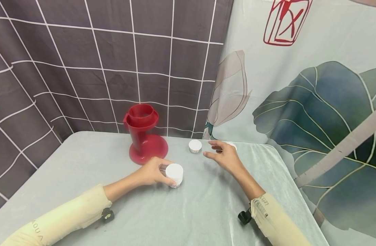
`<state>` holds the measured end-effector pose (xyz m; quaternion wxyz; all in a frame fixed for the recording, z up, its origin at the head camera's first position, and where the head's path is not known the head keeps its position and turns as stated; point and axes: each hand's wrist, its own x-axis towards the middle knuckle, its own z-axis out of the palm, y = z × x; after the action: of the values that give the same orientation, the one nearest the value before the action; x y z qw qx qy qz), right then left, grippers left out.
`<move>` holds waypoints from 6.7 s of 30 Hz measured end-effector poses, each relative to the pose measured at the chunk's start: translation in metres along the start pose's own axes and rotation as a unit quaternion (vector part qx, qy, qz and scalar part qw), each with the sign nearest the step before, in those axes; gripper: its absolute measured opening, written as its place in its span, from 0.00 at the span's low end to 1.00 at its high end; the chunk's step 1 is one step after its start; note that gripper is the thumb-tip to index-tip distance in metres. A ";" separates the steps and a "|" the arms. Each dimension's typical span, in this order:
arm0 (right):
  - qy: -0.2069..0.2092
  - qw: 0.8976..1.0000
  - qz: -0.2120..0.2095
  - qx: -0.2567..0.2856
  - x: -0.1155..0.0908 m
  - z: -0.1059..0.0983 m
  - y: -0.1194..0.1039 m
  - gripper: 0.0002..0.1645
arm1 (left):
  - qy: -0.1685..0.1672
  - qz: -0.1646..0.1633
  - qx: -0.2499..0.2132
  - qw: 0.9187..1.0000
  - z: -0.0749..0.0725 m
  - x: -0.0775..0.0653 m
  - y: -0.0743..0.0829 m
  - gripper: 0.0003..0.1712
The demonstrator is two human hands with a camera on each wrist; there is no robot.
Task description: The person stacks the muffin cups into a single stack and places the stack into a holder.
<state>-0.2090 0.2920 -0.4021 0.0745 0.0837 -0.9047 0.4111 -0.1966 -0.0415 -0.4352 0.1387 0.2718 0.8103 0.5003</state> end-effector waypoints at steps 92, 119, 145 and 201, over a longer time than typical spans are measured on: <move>0.011 0.998 0.041 -0.055 0.015 -0.018 0.000 0.39 | 0.015 0.031 -0.050 0.998 0.005 -0.002 -0.005 0.28; -0.013 1.000 0.003 -0.011 -0.008 0.003 -0.044 0.39 | 0.013 0.026 -0.033 0.999 0.002 -0.002 -0.002 0.29; -0.038 0.997 -0.041 0.044 -0.030 0.029 -0.070 0.34 | 0.013 0.027 -0.014 0.999 0.002 -0.002 -0.002 0.27; -0.113 0.986 -0.094 0.077 -0.046 0.069 -0.069 0.26 | 0.006 0.038 -0.001 0.999 0.001 0.001 -0.002 0.25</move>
<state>-0.1541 0.1991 -0.4054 0.0030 0.2197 -0.8609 0.4589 -0.1973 -0.0414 -0.4374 0.1149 0.2993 0.7998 0.5074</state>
